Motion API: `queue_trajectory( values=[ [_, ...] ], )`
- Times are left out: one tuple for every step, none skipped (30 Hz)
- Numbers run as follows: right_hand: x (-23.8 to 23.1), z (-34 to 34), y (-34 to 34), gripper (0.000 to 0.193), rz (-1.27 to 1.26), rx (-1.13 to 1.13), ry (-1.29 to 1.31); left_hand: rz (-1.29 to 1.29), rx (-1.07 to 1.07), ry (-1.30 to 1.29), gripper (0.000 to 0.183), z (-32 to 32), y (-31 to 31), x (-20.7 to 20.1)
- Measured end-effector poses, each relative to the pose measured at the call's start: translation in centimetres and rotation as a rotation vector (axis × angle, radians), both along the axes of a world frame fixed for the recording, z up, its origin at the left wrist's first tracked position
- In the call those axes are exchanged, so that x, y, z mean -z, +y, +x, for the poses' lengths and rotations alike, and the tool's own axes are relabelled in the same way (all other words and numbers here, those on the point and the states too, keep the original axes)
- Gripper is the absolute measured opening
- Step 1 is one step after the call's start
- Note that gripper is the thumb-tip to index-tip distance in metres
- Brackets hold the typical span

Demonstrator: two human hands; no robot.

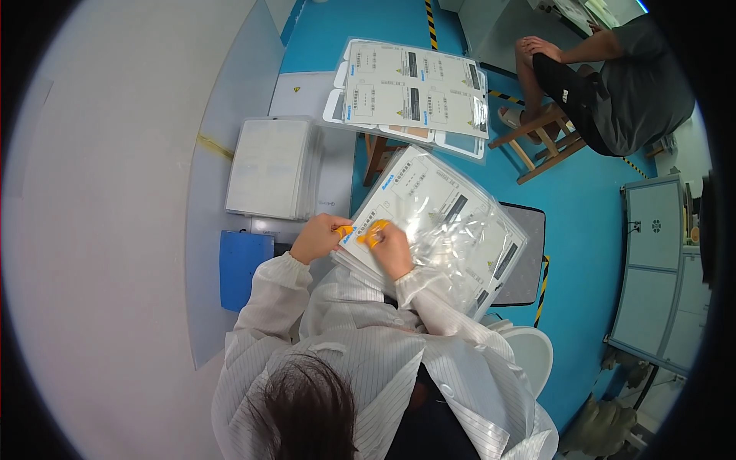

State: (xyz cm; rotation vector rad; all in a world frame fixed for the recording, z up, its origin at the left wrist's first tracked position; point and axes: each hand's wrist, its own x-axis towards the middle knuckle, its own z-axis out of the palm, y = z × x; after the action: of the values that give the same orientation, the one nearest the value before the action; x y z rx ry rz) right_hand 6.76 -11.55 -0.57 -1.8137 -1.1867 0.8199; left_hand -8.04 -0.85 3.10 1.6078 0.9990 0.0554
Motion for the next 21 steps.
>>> queue_trajectory(
  values=[
    [0.4, 0.9, 0.1, 0.032, -0.029, 0.146, 0.037, -0.015, -0.005, -0.016, 0.026, 0.0, -0.1, 0.1],
    [1.0, 1.8, 0.1, 0.028, -0.026, 0.153, -0.006, -0.015, -0.005, -0.017, 0.026, 0.1, -0.1, 0.2],
    [0.7, 1.7, 0.1, 0.028, -0.027, 0.155, -0.007, -0.030, -0.021, -0.008, 0.026, 0.1, -0.1, 0.3],
    [0.3, 1.5, 0.0, 0.027, 0.023, 0.100, -0.029, -0.045, -0.038, 0.002, 0.027, 0.0, -0.1, 0.4],
    [-0.3, 1.2, -0.2, 0.027, 0.073, 0.043, -0.050, -0.046, -0.038, 0.001, 0.027, 0.0, 0.0, 0.6],
    [-1.0, 0.4, -0.4, 0.027, 0.004, -0.035, -0.016, -0.050, -0.032, -0.013, 0.027, -0.1, 0.0, 0.7],
    [-1.3, -0.4, -0.5, 0.027, 0.005, -0.034, -0.017, -0.054, -0.023, -0.028, 0.028, 0.0, 0.1, 0.7],
    [-1.5, -1.3, -0.7, 0.025, 0.010, -0.115, -0.053, -0.054, -0.023, -0.029, 0.028, 0.1, 0.2, 0.5],
    [-1.6, -1.9, -0.8, 0.024, 0.017, -0.197, -0.089, -0.100, 0.025, -0.018, 0.029, 0.1, 0.3, -0.1],
    [-0.9, -1.9, -0.8, 0.021, -0.072, -0.247, -0.105, -0.147, 0.074, -0.007, 0.030, 0.2, 0.4, -0.4],
    [-0.4, -1.7, -0.8, 0.021, -0.071, -0.245, -0.105, -0.146, 0.075, -0.007, 0.030, 0.0, 0.4, -0.1],
    [-0.1, -1.4, -0.7, 0.019, -0.020, -0.220, -0.017, -0.109, 0.130, -0.076, 0.030, -0.4, 0.4, 0.3],
    [0.2, -1.0, -0.8, 0.018, 0.031, -0.194, 0.070, -0.072, 0.187, -0.146, 0.031, -0.8, 0.4, 0.5],
    [0.4, -0.6, -0.9, 0.018, 0.033, -0.189, 0.069, -0.071, 0.192, -0.147, 0.031, -1.0, 0.6, 0.7],
    [0.5, -0.1, -1.1, 0.015, 0.037, -0.103, 0.203, -0.121, 0.197, -0.192, 0.031, -1.2, 0.7, 0.8],
    [0.5, 0.5, -1.4, 0.013, 0.042, -0.016, 0.336, -0.171, 0.204, -0.237, 0.032, -1.3, 0.8, 0.8],
    [0.4, 1.6, -1.6, 0.013, 0.044, -0.011, 0.332, -0.170, 0.210, -0.241, 0.032, -1.4, 0.9, 1.0],
    [-0.2, 3.1, -1.7, 0.011, 0.241, 0.098, 0.717, -0.216, 0.181, -0.219, 0.032, -1.5, 0.9, 1.1],
    [-0.6, 4.5, -1.9, 0.009, 0.441, 0.208, 1.100, -0.263, 0.154, -0.198, 0.033, -1.6, 1.0, 1.3],
    [-0.8, 5.9, -2.3, 0.009, 0.446, 0.209, 1.095, -0.261, 0.159, -0.202, 0.033, -1.6, 1.1, 1.3],
    [-1.0, 7.2, -2.8, 0.010, 0.525, 0.440, 1.393, -0.307, 0.156, -0.203, 0.032, -1.6, 1.2, 1.1]
  ],
)
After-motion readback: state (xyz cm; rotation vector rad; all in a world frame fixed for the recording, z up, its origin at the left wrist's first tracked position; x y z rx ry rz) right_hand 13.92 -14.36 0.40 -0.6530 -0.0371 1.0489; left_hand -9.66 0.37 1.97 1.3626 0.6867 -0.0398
